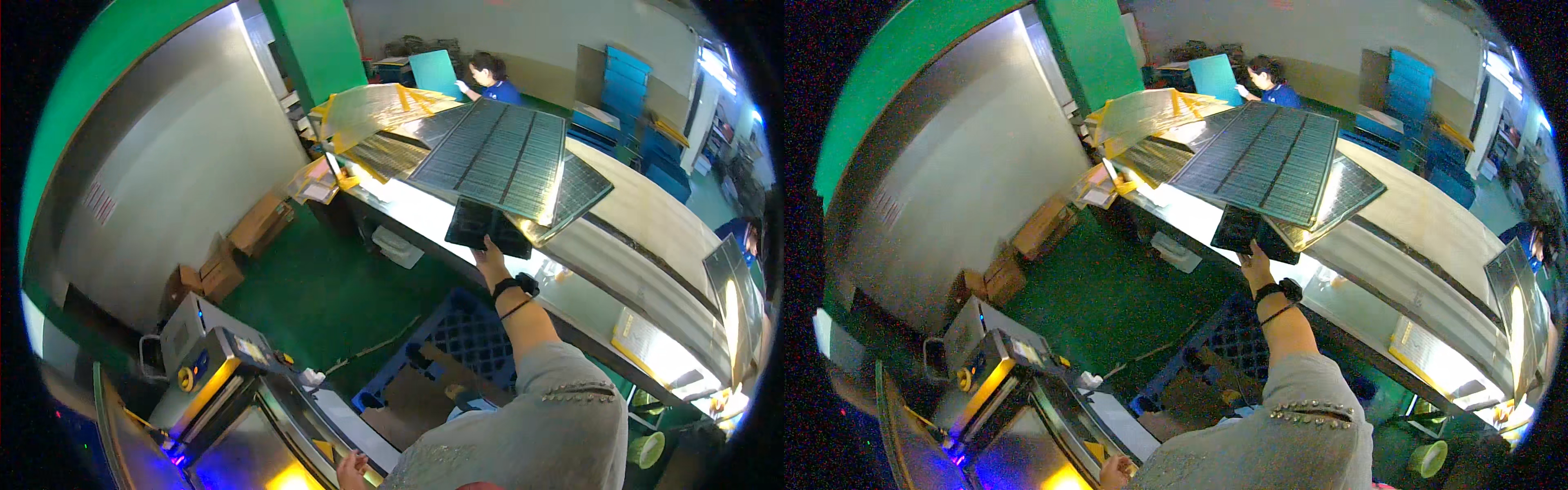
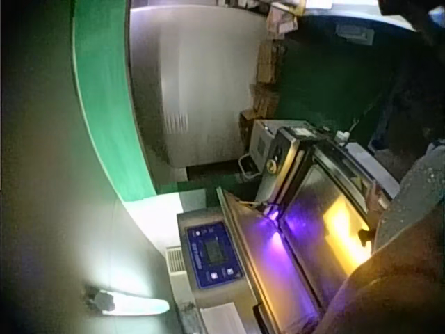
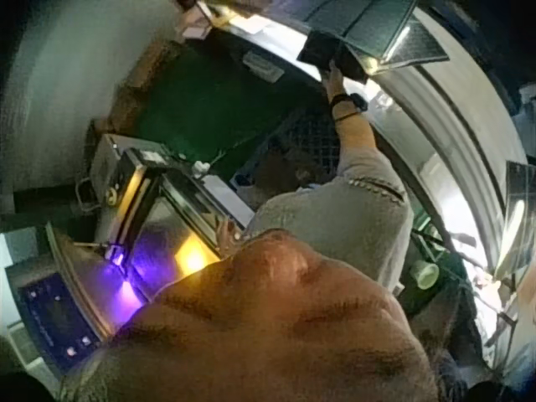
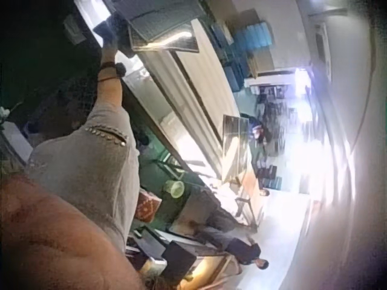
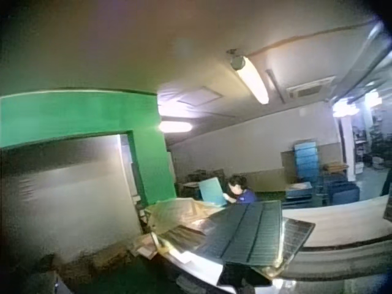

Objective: The worker operates an industrial UV-LED exposure machine by loading screens, using a squeegee to flatten them, and cycling the lid and exposure controls.

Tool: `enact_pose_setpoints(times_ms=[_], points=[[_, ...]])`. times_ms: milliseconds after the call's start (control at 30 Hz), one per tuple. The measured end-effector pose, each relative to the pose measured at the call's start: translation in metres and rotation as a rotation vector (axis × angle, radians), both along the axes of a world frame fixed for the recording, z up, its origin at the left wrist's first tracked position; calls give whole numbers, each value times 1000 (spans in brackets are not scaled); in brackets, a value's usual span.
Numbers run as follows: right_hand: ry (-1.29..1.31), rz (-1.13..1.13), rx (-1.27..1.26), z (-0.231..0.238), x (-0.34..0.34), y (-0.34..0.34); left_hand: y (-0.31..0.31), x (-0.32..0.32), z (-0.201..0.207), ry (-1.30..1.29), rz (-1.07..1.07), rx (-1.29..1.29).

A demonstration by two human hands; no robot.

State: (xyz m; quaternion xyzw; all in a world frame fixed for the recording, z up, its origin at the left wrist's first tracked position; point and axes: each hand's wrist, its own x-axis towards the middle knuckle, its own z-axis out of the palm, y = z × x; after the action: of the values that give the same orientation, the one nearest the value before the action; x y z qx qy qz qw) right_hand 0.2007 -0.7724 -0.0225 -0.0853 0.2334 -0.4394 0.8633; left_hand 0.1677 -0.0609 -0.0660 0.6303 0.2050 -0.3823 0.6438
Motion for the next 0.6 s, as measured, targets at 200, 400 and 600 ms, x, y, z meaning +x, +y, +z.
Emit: enact_pose_setpoints(times_ms=[200, 400, 600], points=[[74, 683, -411, -5, -46, -13, -142, 115, 74, -276, -172, 50], [-205, 408, -688, 163, -174, 52, -338, 175, 196, -344, -446, -402], [126, 123, -479, 193, -171, -7, -537, 176, 258, -94, -615, -744]])
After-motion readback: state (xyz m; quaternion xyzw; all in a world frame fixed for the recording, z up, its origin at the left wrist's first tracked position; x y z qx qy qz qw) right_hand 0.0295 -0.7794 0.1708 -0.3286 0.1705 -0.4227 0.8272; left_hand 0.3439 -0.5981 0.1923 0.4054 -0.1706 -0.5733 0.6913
